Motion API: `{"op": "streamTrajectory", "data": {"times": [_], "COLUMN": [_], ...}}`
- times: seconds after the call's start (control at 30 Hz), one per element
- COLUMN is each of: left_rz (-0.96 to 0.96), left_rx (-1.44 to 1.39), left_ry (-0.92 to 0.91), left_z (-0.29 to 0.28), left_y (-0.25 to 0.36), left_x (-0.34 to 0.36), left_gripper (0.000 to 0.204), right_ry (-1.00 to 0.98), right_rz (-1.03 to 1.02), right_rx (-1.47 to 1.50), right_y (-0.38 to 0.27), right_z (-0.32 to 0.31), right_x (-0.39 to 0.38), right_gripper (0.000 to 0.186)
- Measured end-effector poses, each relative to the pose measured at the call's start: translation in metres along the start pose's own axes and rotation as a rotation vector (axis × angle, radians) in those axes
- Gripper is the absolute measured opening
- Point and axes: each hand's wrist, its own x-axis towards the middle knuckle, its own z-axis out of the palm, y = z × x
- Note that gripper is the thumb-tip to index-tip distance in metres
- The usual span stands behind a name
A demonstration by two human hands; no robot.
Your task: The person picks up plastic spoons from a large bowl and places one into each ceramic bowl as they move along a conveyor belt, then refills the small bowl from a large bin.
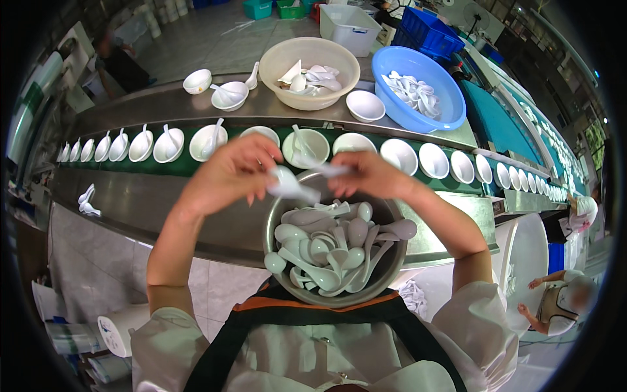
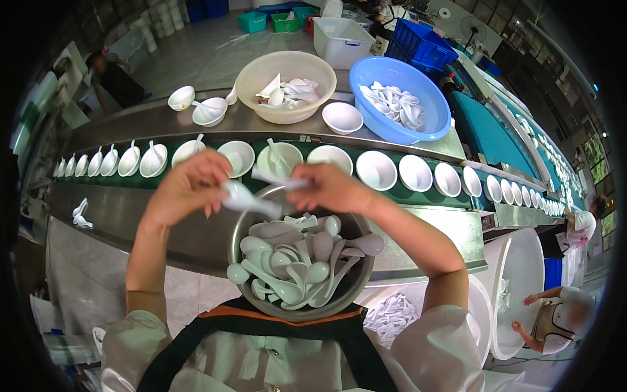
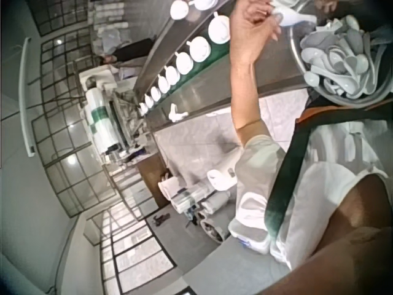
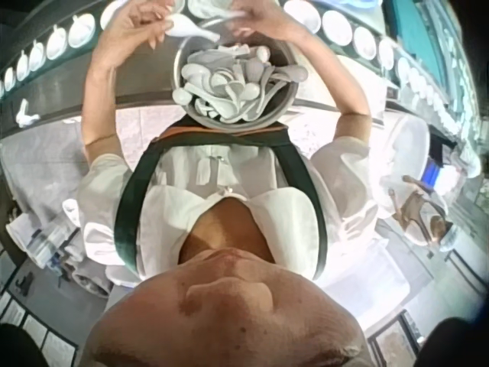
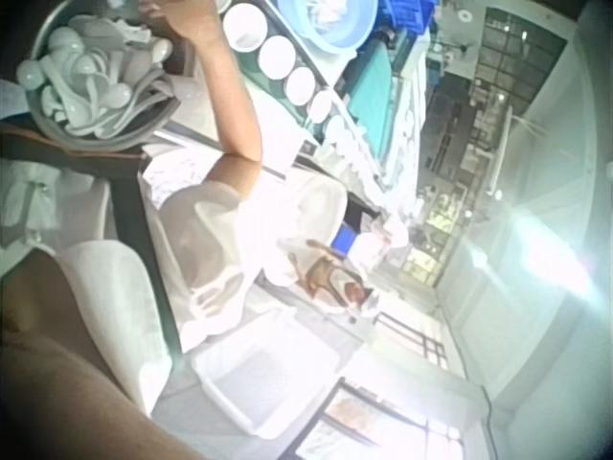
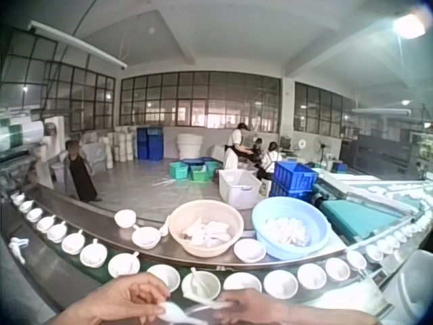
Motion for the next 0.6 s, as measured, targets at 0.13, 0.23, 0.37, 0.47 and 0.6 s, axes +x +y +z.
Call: {"op": "streamTrajectory", "data": {"times": [0.13, 0.23, 0.37, 0.47, 0.6], "left_rz": [0.289, 0.277, 0.156, 0.345, 0.06], "left_rx": [0.42, 0.856, 1.08, 1.266, 0.738], "left_ry": [0.476, 0.623, 0.585, 0.73, 0.09], "left_z": [-0.047, -0.079, -0.107, -0.086, -0.01], "left_y": [-0.055, -0.125, -0.184, -0.161, -0.064], "left_x": [0.037, 0.061, 0.056, 0.042, 0.024], "left_gripper": [0.012, 0.013, 0.017, 0.025, 0.023], "right_ry": [0.347, 0.378, 0.298, 0.301, -0.159], "right_rz": [-0.082, 0.126, -0.026, -0.235, -0.321], "right_rx": [-0.066, -0.131, -0.508, -0.383, -0.715], "right_y": [0.028, 0.087, 0.106, 0.051, 0.016], "right_z": [-0.037, -0.044, -0.045, -0.031, 0.001], "right_x": [0.053, 0.084, 0.083, 0.055, 0.014], "right_gripper": [0.017, 0.026, 0.039, 0.037, 0.038]}}
